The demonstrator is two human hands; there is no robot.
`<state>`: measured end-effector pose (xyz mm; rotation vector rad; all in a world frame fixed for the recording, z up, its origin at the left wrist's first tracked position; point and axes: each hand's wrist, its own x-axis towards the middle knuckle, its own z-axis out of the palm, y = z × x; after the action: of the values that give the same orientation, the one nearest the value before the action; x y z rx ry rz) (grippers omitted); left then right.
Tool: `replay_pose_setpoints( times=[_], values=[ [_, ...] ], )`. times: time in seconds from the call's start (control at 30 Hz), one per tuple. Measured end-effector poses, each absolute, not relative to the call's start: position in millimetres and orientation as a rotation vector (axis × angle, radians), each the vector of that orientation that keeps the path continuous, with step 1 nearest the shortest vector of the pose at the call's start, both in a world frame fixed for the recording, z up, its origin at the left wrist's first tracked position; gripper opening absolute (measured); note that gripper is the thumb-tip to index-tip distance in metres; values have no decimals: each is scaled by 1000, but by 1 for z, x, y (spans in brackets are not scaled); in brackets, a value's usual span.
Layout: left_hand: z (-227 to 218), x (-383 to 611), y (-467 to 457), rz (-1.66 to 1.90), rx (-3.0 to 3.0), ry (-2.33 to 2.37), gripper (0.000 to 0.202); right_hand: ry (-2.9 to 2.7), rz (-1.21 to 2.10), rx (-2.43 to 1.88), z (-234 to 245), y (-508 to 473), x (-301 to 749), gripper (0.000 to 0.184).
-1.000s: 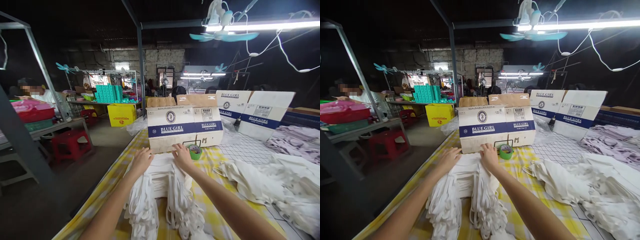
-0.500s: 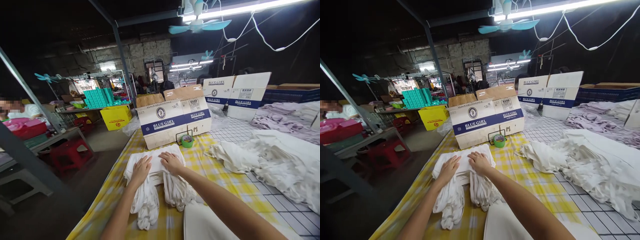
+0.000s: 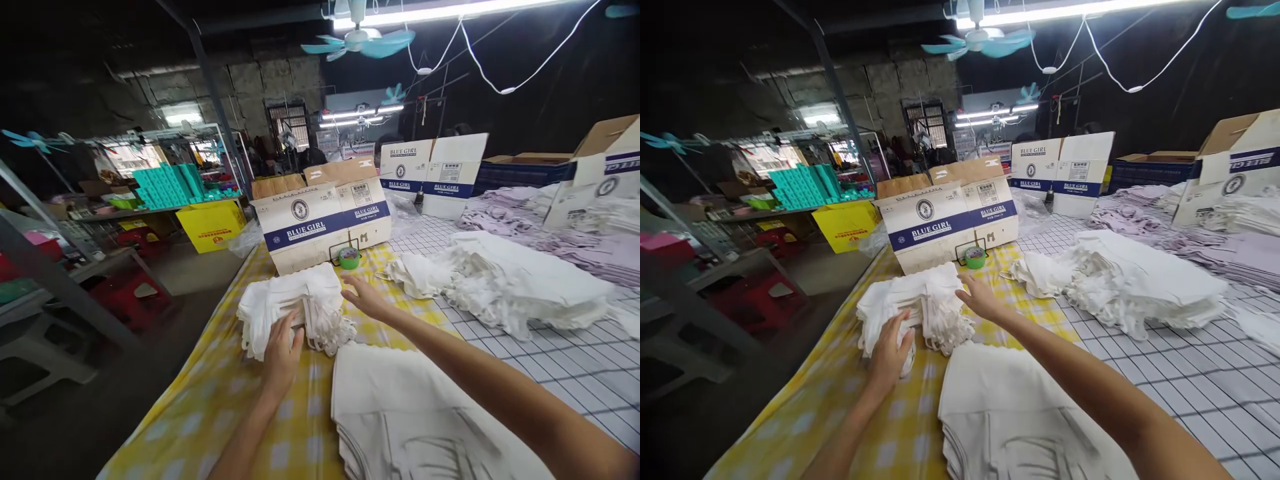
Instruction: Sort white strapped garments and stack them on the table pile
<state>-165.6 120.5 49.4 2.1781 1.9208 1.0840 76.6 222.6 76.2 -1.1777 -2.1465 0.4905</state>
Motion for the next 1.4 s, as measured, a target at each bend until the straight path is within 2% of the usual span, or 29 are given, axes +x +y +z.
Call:
replay_pose_setpoints(
  times=[0.1,0.27,0.47,0.73,0.9,1.07,1.27,1.4],
  values=[
    [27,-127,70,998,2067,1641,31,-2145,505,-1261,72,170,155,39],
    [14,-74,17,799,2073,1586,21,-2086,551,-1494,57,86,247,25],
    [5,-16,-9,514,2208,1738,43,-2086,675,-1650,31,13,255,20],
    [-3,9,-17,215,2328,2014,45,-2125,514,-1818,18,-10,235,39],
    [-3,6,-21,311,2224,1991,49,-2196,379,-1856,15,-8,233,43],
    [16,-11,-11,494,1948,1749,42,-2134,509,-1828,15,-4,237,45],
    [40,-35,13,563,1737,1585,35,-2094,641,-1769,30,5,242,27],
    [43,-42,39,645,1699,1582,34,-2145,629,-1696,36,17,248,24]
  ],
)
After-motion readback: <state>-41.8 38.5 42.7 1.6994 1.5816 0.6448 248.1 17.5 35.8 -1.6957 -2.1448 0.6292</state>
